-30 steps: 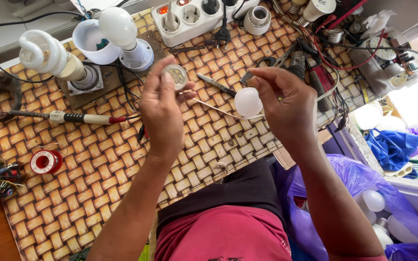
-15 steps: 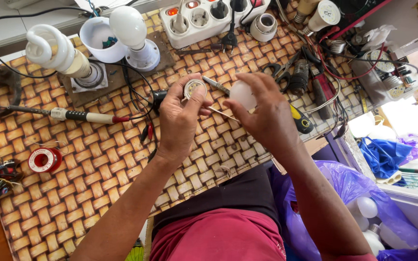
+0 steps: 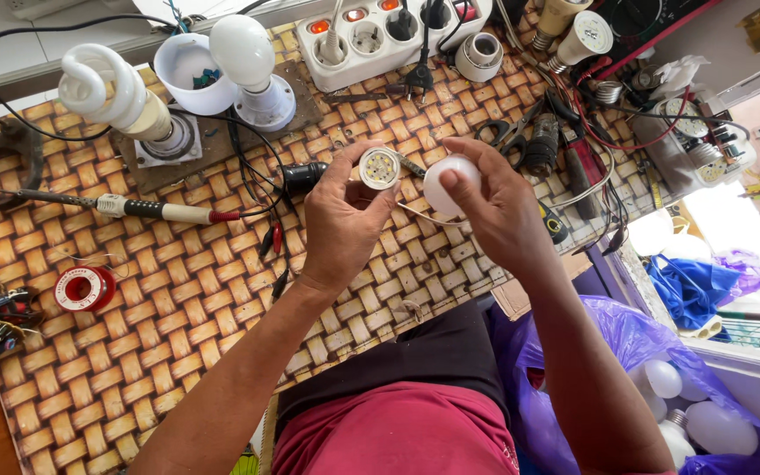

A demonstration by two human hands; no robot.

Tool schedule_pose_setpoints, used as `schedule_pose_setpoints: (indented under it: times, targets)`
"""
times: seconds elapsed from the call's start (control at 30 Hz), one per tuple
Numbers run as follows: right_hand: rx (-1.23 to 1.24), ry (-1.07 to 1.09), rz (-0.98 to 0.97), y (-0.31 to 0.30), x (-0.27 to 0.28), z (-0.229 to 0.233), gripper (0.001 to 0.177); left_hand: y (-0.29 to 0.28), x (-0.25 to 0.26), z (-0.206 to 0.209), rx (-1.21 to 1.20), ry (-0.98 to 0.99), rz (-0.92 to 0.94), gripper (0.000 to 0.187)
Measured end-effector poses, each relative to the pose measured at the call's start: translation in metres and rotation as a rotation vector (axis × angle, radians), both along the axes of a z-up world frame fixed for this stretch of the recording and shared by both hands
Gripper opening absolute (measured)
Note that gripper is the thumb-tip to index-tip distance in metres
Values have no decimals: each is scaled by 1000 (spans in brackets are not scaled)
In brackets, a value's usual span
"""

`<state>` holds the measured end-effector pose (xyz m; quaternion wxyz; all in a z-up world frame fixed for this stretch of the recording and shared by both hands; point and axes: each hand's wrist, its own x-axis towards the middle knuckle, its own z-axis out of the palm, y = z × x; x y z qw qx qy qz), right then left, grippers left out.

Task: The person disassembles a light bulb by prying open the plastic cover with a utility knife, then removes the internal LED module and wipes it with a cloth.

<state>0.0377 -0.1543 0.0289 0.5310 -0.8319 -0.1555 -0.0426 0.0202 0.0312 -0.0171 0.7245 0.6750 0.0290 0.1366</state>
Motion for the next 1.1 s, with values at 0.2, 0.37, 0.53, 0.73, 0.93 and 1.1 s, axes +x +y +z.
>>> schedule_pose_setpoints:
  times: [0.2, 0.37, 0.53, 0.73, 0.93, 1.1]
  targets:
    - [327, 432, 54, -19, -13, -23, 43, -8, -7, 4, 226, -112, 4, 42]
    - [395, 503, 201, -26, -29, -20, 44, -12, -14, 8, 367, -264, 10, 42]
    - [509, 574, 227, -18, -41, -22, 45, -13, -16, 4, 385, -289, -9, 41]
    - [397, 461, 132, -15, -42, -20, 38, -14, -16, -1, 372, -288, -27, 44]
    - [71, 2, -33, -8, -14, -27, 17, -10, -15, 5, 387, -305, -16, 44]
    - [-399, -477, -9, 2, 19, -51, 12, -6, -9, 9, 366, -301, 19, 45]
